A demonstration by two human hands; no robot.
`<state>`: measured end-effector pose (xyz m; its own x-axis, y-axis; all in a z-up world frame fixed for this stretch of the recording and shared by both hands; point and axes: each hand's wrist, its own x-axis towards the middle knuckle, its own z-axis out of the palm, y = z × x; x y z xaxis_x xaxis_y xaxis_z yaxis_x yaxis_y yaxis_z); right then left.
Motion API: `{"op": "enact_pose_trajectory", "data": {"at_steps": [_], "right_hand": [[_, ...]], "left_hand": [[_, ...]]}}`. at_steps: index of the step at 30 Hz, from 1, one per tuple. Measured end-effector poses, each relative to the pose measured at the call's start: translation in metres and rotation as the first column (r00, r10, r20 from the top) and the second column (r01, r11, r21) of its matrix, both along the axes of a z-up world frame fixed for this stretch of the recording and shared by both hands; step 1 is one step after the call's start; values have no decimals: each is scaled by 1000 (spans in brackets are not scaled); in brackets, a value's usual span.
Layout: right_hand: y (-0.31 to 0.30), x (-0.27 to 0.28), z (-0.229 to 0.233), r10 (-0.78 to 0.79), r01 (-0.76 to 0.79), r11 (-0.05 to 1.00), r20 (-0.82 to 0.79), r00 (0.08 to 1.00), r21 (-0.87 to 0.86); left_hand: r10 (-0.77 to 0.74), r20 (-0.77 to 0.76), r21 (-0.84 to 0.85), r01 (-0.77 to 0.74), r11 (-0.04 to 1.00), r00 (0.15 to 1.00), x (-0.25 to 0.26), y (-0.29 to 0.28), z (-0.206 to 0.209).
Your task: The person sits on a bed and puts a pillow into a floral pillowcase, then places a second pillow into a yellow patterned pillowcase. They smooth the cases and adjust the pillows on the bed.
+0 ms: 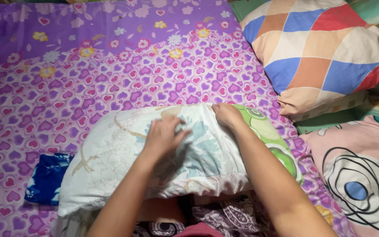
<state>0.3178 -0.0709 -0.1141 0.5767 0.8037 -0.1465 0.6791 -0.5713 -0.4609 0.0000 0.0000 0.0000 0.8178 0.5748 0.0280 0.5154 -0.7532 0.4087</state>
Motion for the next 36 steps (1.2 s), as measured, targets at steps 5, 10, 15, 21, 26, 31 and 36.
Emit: {"op": "enact_pose_trajectory", "data": {"at_steps": [5, 10, 15, 21, 26, 31, 36], "right_hand": [[7, -79, 76, -192, 180, 953, -26, 981, -242], [5, -71, 41, -365, 360, 931, -208, 908, -62], [28, -18, 21, -388, 625, 652, -519, 762, 429], [18, -11, 151, -199, 238, 372, -173, 965, 897], [-5, -60, 143, -89, 176, 490, -152, 984, 854], [-50, -66, 50, -171, 290, 632, -235, 957, 719], [-84, -55, 44, 74, 39, 476, -84, 994, 879]], "left_hand": [[222, 5, 40, -222, 974, 975, 22, 89, -42], [261, -203, -14, -269, 963, 944, 35, 93, -63], [348, 361, 131, -416, 900, 865, 36, 93, -40], [81, 750, 364, -511, 779, 657, 36, 105, 37], [33, 705, 377, -414, 829, 709, 14, 83, 26], [88, 575, 330, -329, 885, 813, -9, 54, -7], [56, 562, 281, -254, 925, 825, 3, 3, 19]]}}
